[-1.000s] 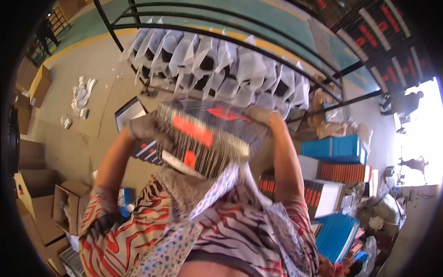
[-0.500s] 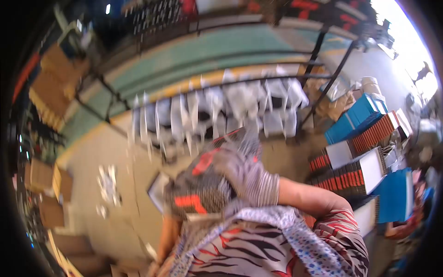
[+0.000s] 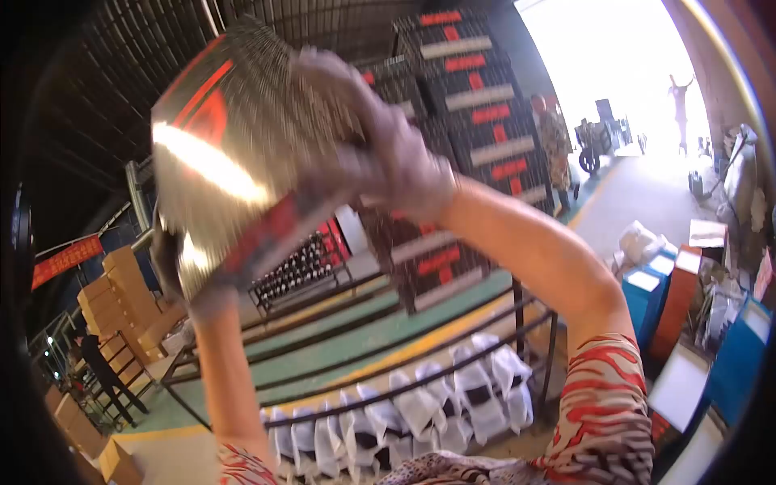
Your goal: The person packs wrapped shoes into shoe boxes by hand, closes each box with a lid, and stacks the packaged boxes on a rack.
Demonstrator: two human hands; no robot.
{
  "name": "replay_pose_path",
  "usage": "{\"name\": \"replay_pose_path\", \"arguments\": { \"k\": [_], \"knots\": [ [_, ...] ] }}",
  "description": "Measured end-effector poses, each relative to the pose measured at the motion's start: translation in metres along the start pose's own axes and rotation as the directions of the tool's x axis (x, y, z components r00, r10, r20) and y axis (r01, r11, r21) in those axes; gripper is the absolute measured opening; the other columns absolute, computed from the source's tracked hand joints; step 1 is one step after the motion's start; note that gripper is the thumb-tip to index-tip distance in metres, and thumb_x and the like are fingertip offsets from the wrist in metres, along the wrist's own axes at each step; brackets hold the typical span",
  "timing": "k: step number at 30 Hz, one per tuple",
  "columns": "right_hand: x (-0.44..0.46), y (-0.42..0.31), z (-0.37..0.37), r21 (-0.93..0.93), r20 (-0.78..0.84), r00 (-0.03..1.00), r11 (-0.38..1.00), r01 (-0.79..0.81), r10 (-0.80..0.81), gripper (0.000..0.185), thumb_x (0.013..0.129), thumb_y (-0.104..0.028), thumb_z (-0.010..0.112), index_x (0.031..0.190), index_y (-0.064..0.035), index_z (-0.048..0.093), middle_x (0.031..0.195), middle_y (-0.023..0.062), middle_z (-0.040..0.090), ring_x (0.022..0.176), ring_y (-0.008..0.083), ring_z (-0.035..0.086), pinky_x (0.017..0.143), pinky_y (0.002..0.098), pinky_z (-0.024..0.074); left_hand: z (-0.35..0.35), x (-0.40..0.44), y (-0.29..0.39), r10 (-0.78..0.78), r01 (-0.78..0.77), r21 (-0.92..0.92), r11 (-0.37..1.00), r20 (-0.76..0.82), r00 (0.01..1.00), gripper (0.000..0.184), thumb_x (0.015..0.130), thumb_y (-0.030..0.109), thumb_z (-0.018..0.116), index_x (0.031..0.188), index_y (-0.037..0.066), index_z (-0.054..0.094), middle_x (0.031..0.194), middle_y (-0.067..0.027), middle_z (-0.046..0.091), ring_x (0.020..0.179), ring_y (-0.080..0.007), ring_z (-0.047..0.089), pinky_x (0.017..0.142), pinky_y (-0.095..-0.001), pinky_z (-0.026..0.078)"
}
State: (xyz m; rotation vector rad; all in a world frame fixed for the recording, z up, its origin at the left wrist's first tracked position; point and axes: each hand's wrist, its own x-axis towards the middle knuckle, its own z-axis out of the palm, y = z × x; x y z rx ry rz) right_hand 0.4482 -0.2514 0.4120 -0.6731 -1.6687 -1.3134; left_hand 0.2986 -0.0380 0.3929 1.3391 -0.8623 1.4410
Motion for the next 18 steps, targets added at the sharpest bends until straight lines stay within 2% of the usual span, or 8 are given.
{"name": "replay_pose_path", "arguments": {
  "k": [3,5,8,9,13,15,17,18],
  "knots": [
    [0.078,0.120,-0.037,-0.778,0.249,0.968,0.590,0.217,-0.028,0.051,0.076,-0.028,0.061,0.117,-0.0019,0.045,0.104,0.0132,0.054,0.104,0.0239,0.050,0.091,0.0300,0.0371,0.040,0.119,-0.048,-0.318,0.343,-0.413,0.843,0.131,0.939,0.049,0.087,0.037,0.043,0.120,0.001,0.045,0.125,-0.0176,0.042,0.106,-0.0254,0.050,0.094,-0.0348,0.036],
    [0.110,0.116,-0.046,-0.293,-0.039,0.701,0.662,-0.690,0.712,0.069,0.076,-0.046,0.058,0.126,-0.0057,0.031,0.115,0.0206,0.052,0.107,0.0354,0.049,0.092,0.0391,0.0369,0.066,0.141,-0.099,-0.323,0.334,-0.277,0.901,0.085,0.942,0.046,0.086,0.035,0.045,0.119,0.002,0.046,0.122,-0.0148,0.046,0.104,-0.0250,0.050,0.094,-0.0334,0.035],
    [0.069,0.203,-0.046,-0.514,-0.059,0.764,0.636,-0.575,0.643,0.035,0.082,-0.014,0.051,0.113,0.0013,0.047,0.096,0.0131,0.056,0.093,0.0217,0.056,0.078,0.0307,0.0449,0.081,0.147,-0.174,-0.234,0.210,0.227,0.951,0.085,0.968,0.044,0.084,0.032,0.048,0.119,0.005,0.048,0.117,-0.0117,0.052,0.105,-0.0220,0.049,0.093,-0.0293,0.034],
    [0.056,0.207,-0.052,-0.603,-0.058,0.749,0.575,-0.553,0.660,0.047,0.078,-0.024,0.056,0.115,-0.0006,0.042,0.101,0.0182,0.055,0.097,0.0287,0.054,0.083,0.0346,0.0419,0.075,0.148,-0.195,-0.144,0.063,0.413,0.909,0.167,0.976,0.047,0.084,0.034,0.048,0.121,0.005,0.047,0.120,-0.0144,0.051,0.109,-0.0198,0.048,0.092,-0.0279,0.034],
    [-0.014,0.166,-0.035,-0.578,-0.187,0.894,0.691,-0.435,0.407,0.044,0.076,-0.022,0.058,0.111,-0.0004,0.044,0.106,0.0225,0.054,0.099,0.0342,0.053,0.087,0.0372,0.0403,0.065,0.139,-0.217,-0.215,0.130,0.320,0.938,0.249,0.944,0.032,0.082,0.022,0.058,0.109,0.004,0.054,0.083,-0.0053,0.060,0.069,-0.0118,0.054,0.064,-0.0238,0.043],
    [-0.085,0.118,-0.015,-0.421,-0.178,0.915,0.813,-0.402,0.361,0.042,0.076,-0.019,0.058,0.111,0.0000,0.045,0.108,0.0210,0.054,0.099,0.0329,0.053,0.087,0.0373,0.0404,0.052,0.067,-0.216,-0.055,0.024,0.212,0.977,0.143,0.988,0.032,0.084,0.023,0.051,0.105,-0.001,0.055,0.088,-0.0077,0.060,0.075,-0.0145,0.056,0.069,-0.0248,0.044],
    [-0.177,0.057,-0.006,-0.331,-0.035,0.896,0.841,-0.429,0.443,0.041,0.076,-0.015,0.058,0.111,0.0004,0.046,0.109,0.0196,0.054,0.098,0.0317,0.054,0.087,0.0374,0.0406,0.006,-0.079,-0.187,0.007,-0.102,0.824,0.557,0.118,0.993,0.015,0.076,0.020,0.053,0.083,0.007,0.056,0.059,-0.0119,0.057,0.048,-0.0358,0.053,0.045,-0.0429,0.044],
    [-0.227,0.025,-0.006,-0.340,0.149,0.858,0.841,-0.422,0.491,0.040,0.076,-0.013,0.058,0.112,0.0006,0.047,0.110,0.0188,0.054,0.098,0.0311,0.054,0.087,0.0374,0.0406,-0.015,-0.153,-0.157,-0.208,0.072,0.907,0.415,0.017,0.978,0.020,0.076,0.021,0.059,0.091,0.008,0.060,0.072,-0.0139,0.059,0.060,-0.0266,0.057,0.054,-0.0354,0.044]
  ]
}}
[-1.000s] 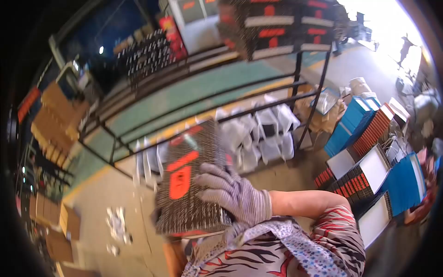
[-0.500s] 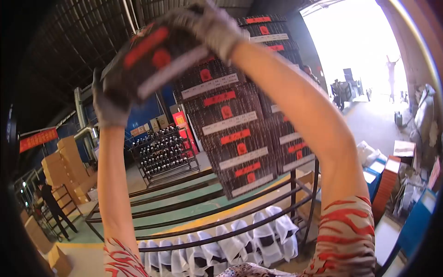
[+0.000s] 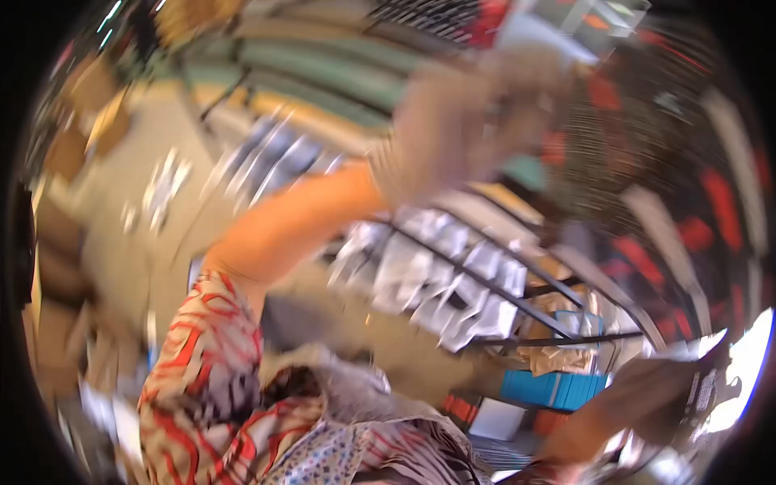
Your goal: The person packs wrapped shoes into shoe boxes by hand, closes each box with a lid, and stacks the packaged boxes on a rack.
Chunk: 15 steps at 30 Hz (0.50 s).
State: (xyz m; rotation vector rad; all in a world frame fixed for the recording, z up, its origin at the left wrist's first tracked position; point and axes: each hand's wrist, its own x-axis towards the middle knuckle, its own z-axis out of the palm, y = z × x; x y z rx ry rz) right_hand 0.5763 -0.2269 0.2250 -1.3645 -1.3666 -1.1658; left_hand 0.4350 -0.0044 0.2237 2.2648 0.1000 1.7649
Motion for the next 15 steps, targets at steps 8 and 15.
{"name": "replay_pose_path", "arguments": {
  "k": [8,15],
  "knots": [
    [-0.516,-0.096,0.008,-0.365,0.925,-0.111,0.772,-0.520,0.362,0.021,0.071,-0.022,0.063,0.085,-0.0060,0.061,0.079,0.0106,0.062,0.081,0.0271,0.059,0.070,0.0374,0.0455,-0.314,-0.563,-0.105,-0.815,0.852,0.450,-0.266,-0.577,0.050,0.031,0.076,0.025,0.054,0.105,0.014,0.057,0.092,-0.0174,0.061,0.084,-0.0330,0.059,0.073,-0.0392,0.046],
    [-0.504,-0.229,0.040,-0.527,0.685,-0.726,0.731,-0.434,0.063,0.025,0.076,-0.030,0.054,0.091,-0.0106,0.060,0.086,0.0143,0.060,0.082,0.0318,0.058,0.072,0.0400,0.0461,-0.529,-0.819,-0.178,-0.687,0.668,-0.213,-0.713,0.021,-0.727,0.055,0.083,0.024,0.052,0.131,0.008,0.031,0.119,-0.0153,0.048,0.104,-0.0332,0.049,0.079,-0.0504,0.045]
  ]
}}
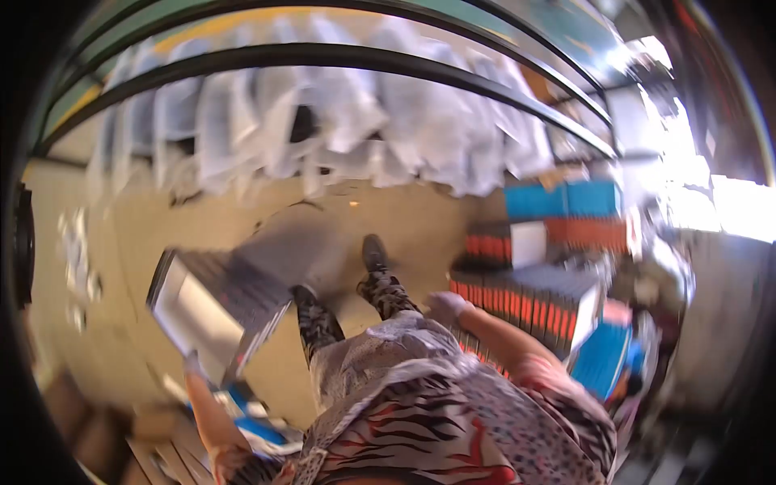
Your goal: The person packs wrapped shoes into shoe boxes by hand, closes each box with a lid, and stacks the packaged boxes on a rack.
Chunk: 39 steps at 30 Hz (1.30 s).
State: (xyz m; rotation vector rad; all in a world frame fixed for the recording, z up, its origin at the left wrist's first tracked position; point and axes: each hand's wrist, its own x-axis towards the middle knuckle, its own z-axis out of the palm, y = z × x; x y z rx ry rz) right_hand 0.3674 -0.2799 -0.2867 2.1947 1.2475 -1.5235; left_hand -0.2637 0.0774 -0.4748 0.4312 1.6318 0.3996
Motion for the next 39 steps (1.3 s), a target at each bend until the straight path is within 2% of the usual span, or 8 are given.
{"name": "replay_pose_path", "arguments": {
  "k": [4,14,24,31,32,34,38,39],
  "knots": [
    [-0.008,0.005,-0.017,0.059,-0.374,0.927,0.998,0.037,-0.013,0.020,0.074,-0.029,0.055,0.078,-0.0103,0.059,0.079,0.0137,0.060,0.075,0.0329,0.058,0.063,0.0411,0.0461,0.043,-0.148,0.123,-0.116,0.091,0.643,0.760,-0.003,0.993,0.037,0.077,0.016,0.057,0.109,-0.001,0.049,0.094,-0.0156,0.057,0.076,-0.0278,0.057,0.065,-0.0438,0.047],
    [-0.004,0.106,-0.324,0.179,-0.937,0.180,0.852,-0.492,0.301,0.037,0.082,-0.044,0.045,0.101,-0.0152,0.057,0.096,0.0131,0.061,0.084,0.0340,0.059,0.065,0.0431,0.0466,0.224,-0.350,0.084,0.199,-0.224,0.172,0.959,0.149,0.969,0.040,0.077,0.022,0.059,0.110,0.001,0.051,0.105,-0.0131,0.053,0.095,-0.0260,0.051,0.079,-0.0424,0.043],
    [0.067,0.245,-0.322,0.015,-0.692,0.582,0.815,-0.579,0.427,0.038,0.077,-0.039,0.051,0.092,-0.0049,0.059,0.093,0.0148,0.061,0.083,0.0296,0.060,0.071,0.0403,0.0467,0.312,-0.360,0.047,0.246,-0.268,0.210,0.940,0.125,0.961,0.049,0.079,0.024,0.060,0.119,0.001,0.044,0.117,-0.0127,0.047,0.105,-0.0261,0.047,0.090,-0.0405,0.038],
    [-0.116,0.111,-0.145,-0.005,-0.955,0.272,0.915,-0.404,0.115,0.034,0.072,-0.025,0.058,0.098,-0.0030,0.057,0.094,0.0226,0.055,0.088,0.0362,0.053,0.077,0.0416,0.0421,0.428,-0.278,-0.043,0.356,-0.495,0.726,0.477,0.355,0.864,0.045,0.073,0.002,0.048,0.118,0.003,0.046,0.107,-0.0228,0.055,0.096,-0.0321,0.056,0.081,-0.0367,0.044],
    [-0.127,0.090,-0.132,0.333,-0.856,0.394,0.940,-0.073,0.334,0.039,0.070,-0.021,0.061,0.105,-0.0046,0.055,0.103,0.0211,0.053,0.091,0.0355,0.052,0.080,0.0389,0.0424,0.451,-0.257,-0.079,0.205,-0.515,0.542,0.664,0.530,0.823,0.045,0.072,0.003,0.049,0.118,0.004,0.047,0.103,-0.0227,0.057,0.095,-0.0352,0.056,0.081,-0.0364,0.045],
    [-0.137,0.071,-0.110,0.000,-0.878,0.470,0.984,-0.180,0.086,0.031,0.070,-0.016,0.061,0.099,-0.0049,0.059,0.099,0.0176,0.057,0.088,0.0312,0.055,0.076,0.0345,0.0446,0.508,-0.334,-0.091,0.130,-0.555,0.576,0.600,0.614,0.779,0.050,0.070,0.009,0.056,0.118,0.000,0.046,0.107,-0.0220,0.055,0.099,-0.0336,0.054,0.080,-0.0401,0.045],
    [-0.288,0.006,-0.131,0.236,-0.972,0.074,0.947,0.218,0.225,0.012,0.072,-0.001,0.058,0.083,-0.0012,0.063,0.082,0.0078,0.063,0.073,0.0166,0.059,0.062,0.0258,0.0464,0.502,-0.399,-0.028,-0.039,-0.392,0.312,0.866,0.823,0.567,0.045,0.071,0.015,0.061,0.111,-0.002,0.049,0.091,-0.0155,0.060,0.082,-0.0266,0.059,0.071,-0.0369,0.049],
    [-0.340,-0.021,-0.145,-0.095,-0.991,0.083,0.993,0.072,-0.101,0.014,0.077,0.000,0.052,0.088,0.0022,0.061,0.085,0.0072,0.062,0.075,0.0140,0.060,0.061,0.0249,0.0475,0.503,-0.410,0.002,-0.110,-0.480,0.375,0.793,0.863,0.493,0.040,0.072,0.014,0.060,0.108,-0.002,0.051,0.086,-0.0139,0.061,0.076,-0.0251,0.060,0.064,-0.0341,0.049]
  ]
}}
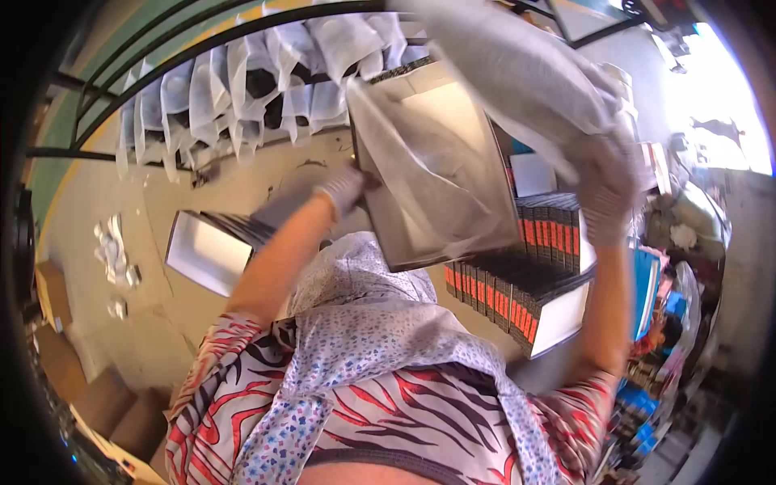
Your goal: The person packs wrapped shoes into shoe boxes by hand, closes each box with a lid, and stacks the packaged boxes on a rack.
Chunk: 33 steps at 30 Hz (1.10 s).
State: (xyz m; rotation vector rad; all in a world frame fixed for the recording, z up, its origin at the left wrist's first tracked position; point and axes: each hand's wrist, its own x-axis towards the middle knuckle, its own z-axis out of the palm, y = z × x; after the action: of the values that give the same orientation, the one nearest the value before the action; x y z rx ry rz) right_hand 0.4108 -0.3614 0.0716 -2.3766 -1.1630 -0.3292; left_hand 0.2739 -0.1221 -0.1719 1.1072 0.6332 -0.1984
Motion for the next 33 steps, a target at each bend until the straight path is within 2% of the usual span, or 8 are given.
{"name": "replay_pose_path", "arguments": {
  "k": [5,7,13,17,22,24,27,33],
  "knots": [
    [0.040,-0.151,-0.071,-0.222,0.611,0.690,0.753,0.620,-0.388,0.018,0.064,-0.010,0.055,0.081,-0.0024,0.054,0.087,0.0127,0.057,0.080,0.0250,0.056,0.073,0.0348,0.0450,-0.038,-0.072,0.124,0.093,-0.242,0.395,0.886,0.360,0.928,0.025,0.075,0.008,0.055,0.097,-0.002,0.058,0.081,-0.0109,0.061,0.065,-0.0143,0.057,0.053,-0.0289,0.046],
    [0.054,-0.125,-0.070,-0.111,0.486,0.833,0.927,0.357,-0.263,0.032,0.066,-0.021,0.059,0.093,-0.0039,0.053,0.091,0.0137,0.058,0.083,0.0265,0.056,0.074,0.0365,0.0447,-0.014,-0.139,0.170,0.286,-0.497,0.651,0.574,0.409,0.867,0.025,0.073,0.006,0.053,0.095,-0.003,0.059,0.083,-0.0092,0.061,0.069,-0.0115,0.056,0.061,-0.0276,0.046],
    [0.038,-0.037,-0.020,-0.059,0.157,0.984,0.993,0.099,-0.089,0.044,0.065,-0.041,0.064,0.097,-0.0101,0.059,0.086,0.0144,0.060,0.082,0.0312,0.057,0.070,0.0392,0.0447,0.016,-0.137,0.126,0.536,-0.547,-0.026,0.837,0.242,0.809,0.051,0.068,0.019,0.062,0.113,-0.003,0.050,0.099,-0.0125,0.059,0.083,-0.0203,0.058,0.079,-0.0307,0.045],
    [0.027,0.001,-0.021,-0.034,0.166,0.985,0.999,-0.038,0.043,0.039,0.065,-0.041,0.066,0.086,-0.0088,0.061,0.076,0.0141,0.061,0.071,0.0298,0.059,0.062,0.0368,0.0452,0.026,-0.054,0.132,0.386,-0.424,0.178,0.888,0.213,0.898,0.028,0.075,0.019,0.055,0.091,-0.005,0.059,0.087,-0.0083,0.059,0.085,-0.0199,0.054,0.082,-0.0304,0.041],
    [-0.095,0.153,-0.005,0.848,-0.118,0.786,0.474,-0.238,0.606,0.040,0.074,-0.022,0.066,0.106,-0.0015,0.055,0.097,0.0079,0.057,0.085,0.0119,0.055,0.073,0.0242,0.0463,0.044,-0.041,0.140,0.403,-0.435,0.347,0.831,0.165,0.900,0.029,0.074,0.021,0.056,0.088,-0.004,0.060,0.088,-0.0073,0.059,0.083,-0.0169,0.054,0.078,-0.0292,0.043],
    [-0.159,0.210,0.001,0.077,-0.184,0.529,0.549,-0.832,0.828,0.058,0.070,-0.028,0.067,0.118,-0.0056,0.044,0.102,0.0129,0.057,0.098,0.0247,0.054,0.085,0.0348,0.0413,0.034,-0.036,0.134,0.418,-0.439,0.399,0.805,0.144,0.897,0.028,0.077,0.020,0.055,0.092,-0.004,0.060,0.089,-0.0070,0.059,0.085,-0.0165,0.054,0.080,-0.0288,0.043],
    [-0.267,0.297,0.037,-0.576,-0.100,0.208,0.113,-0.809,0.973,0.035,0.071,-0.020,0.060,0.102,-0.0103,0.048,0.093,0.0109,0.059,0.092,0.0280,0.057,0.076,0.0411,0.0419,0.047,-0.014,0.118,0.386,-0.380,0.339,0.861,0.052,0.921,0.029,0.076,0.022,0.056,0.089,-0.004,0.060,0.088,-0.0063,0.059,0.081,-0.0172,0.054,0.077,-0.0285,0.043],
    [-0.270,0.298,-0.020,-0.877,-0.311,0.795,0.165,-0.451,0.521,0.014,0.071,-0.011,0.049,0.083,-0.0168,0.048,0.067,0.0047,0.049,0.061,0.0200,0.052,0.053,0.0334,0.0414,0.020,-0.001,0.109,0.460,-0.417,0.470,0.778,0.026,0.888,0.033,0.084,0.023,0.047,0.098,-0.005,0.058,0.095,-0.0091,0.059,0.087,-0.0178,0.055,0.081,-0.0285,0.043]
  ]
}}
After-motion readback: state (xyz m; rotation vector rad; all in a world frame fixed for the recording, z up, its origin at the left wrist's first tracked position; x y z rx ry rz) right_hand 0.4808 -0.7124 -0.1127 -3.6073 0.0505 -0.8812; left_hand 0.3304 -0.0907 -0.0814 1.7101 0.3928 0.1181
